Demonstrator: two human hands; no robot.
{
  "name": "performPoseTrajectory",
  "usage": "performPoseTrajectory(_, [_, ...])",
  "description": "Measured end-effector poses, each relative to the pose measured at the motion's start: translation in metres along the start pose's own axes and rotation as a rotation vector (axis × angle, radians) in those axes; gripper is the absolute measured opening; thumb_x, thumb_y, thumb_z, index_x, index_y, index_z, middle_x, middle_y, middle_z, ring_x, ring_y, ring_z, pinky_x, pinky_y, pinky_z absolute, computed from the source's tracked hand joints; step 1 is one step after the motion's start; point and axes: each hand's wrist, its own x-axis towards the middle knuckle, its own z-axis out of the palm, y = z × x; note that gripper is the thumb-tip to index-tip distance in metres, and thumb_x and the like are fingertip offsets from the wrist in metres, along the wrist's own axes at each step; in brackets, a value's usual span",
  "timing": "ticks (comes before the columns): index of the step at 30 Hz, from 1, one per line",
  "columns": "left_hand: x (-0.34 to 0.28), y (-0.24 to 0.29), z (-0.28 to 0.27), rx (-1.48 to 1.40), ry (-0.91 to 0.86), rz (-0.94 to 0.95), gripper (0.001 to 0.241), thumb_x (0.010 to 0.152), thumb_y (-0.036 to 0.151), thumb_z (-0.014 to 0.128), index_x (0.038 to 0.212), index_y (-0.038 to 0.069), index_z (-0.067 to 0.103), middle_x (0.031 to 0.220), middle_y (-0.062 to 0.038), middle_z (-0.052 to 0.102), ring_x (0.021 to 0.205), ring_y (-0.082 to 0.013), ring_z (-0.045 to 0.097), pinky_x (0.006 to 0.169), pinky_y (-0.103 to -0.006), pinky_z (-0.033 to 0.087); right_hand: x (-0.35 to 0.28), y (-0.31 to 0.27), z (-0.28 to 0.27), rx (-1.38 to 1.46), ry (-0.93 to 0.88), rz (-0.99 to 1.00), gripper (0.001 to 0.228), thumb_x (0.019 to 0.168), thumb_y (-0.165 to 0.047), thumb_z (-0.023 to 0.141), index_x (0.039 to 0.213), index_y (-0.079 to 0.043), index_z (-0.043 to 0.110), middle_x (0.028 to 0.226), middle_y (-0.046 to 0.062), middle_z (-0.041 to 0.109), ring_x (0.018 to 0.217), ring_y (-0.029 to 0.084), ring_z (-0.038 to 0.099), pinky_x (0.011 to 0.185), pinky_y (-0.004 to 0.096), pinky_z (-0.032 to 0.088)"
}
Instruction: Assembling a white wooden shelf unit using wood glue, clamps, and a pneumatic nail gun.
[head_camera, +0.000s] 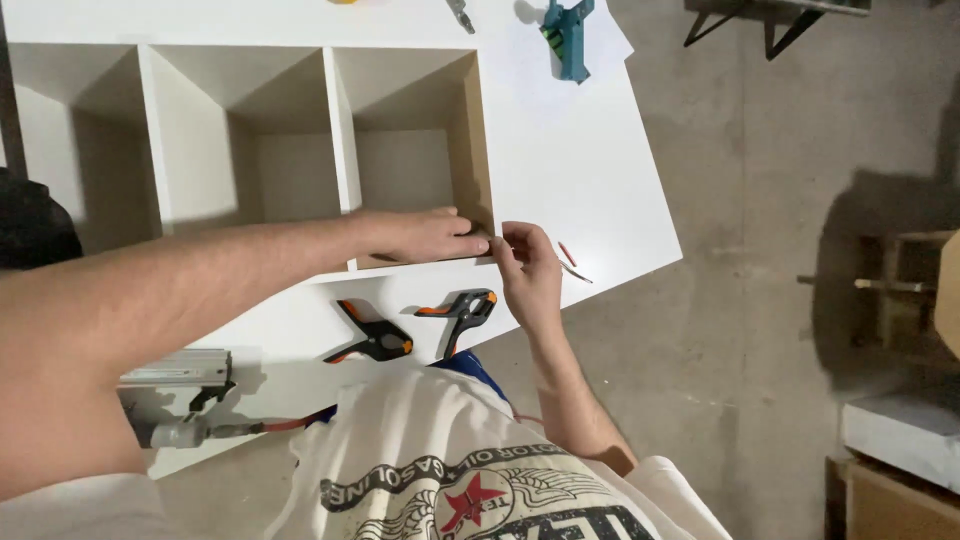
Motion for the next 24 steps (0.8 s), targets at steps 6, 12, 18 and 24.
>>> performPoseTrajectory(6, [0.025,-0.033,0.013,0.172,-0.028,0.068,0.068,0.104,0.066,0.027,0.096,0.007,0.059,0.104,-0.019,0.057,0.108,-0.0395,0.059,0.094,-0.0452,0.049,-0.002,0.009,0.009,-0.088,0.073,0.015,0.023,0.099,-0.018,0.07,0.117,-0.003,0.068,0.105,0.014,0.074,0.101,0.024,0.073,0.085,0.041,0.057])
performPoseTrajectory(12, [0.035,-0.047,0.017,0.182,0.004,0.094,0.061,0.105,0.064,0.033,0.094,0.011,0.062,0.1,-0.016,0.059,0.102,-0.0353,0.061,0.088,-0.0437,0.05,-0.008,0.016,0.019,-0.191,0.17,-0.081,0.021,0.1,-0.019,0.068,0.111,-0.002,0.07,0.095,0.015,0.072,0.09,0.024,0.072,0.074,0.039,0.057])
performPoseTrajectory(18, [0.043,-0.047,0.021,0.156,0.01,0.099,0.063,0.106,0.063,0.03,0.09,0.011,0.062,0.095,-0.016,0.06,0.095,-0.0345,0.063,0.084,-0.0424,0.051,-0.007,0.023,0.025,-0.193,0.229,-0.093,0.016,0.101,-0.016,0.067,0.107,-0.001,0.068,0.096,0.016,0.07,0.088,0.026,0.073,0.072,0.037,0.057])
performPoseTrajectory(24, [0.024,-0.032,0.007,0.145,-0.035,0.057,0.072,0.099,0.072,0.036,0.093,0.005,0.063,0.096,-0.021,0.065,0.094,-0.0382,0.065,0.082,-0.0458,0.052,-0.015,0.003,0.02,-0.063,0.14,-0.052,0.025,0.101,-0.018,0.067,0.114,0.003,0.064,0.106,0.023,0.069,0.099,0.034,0.072,0.085,0.047,0.058])
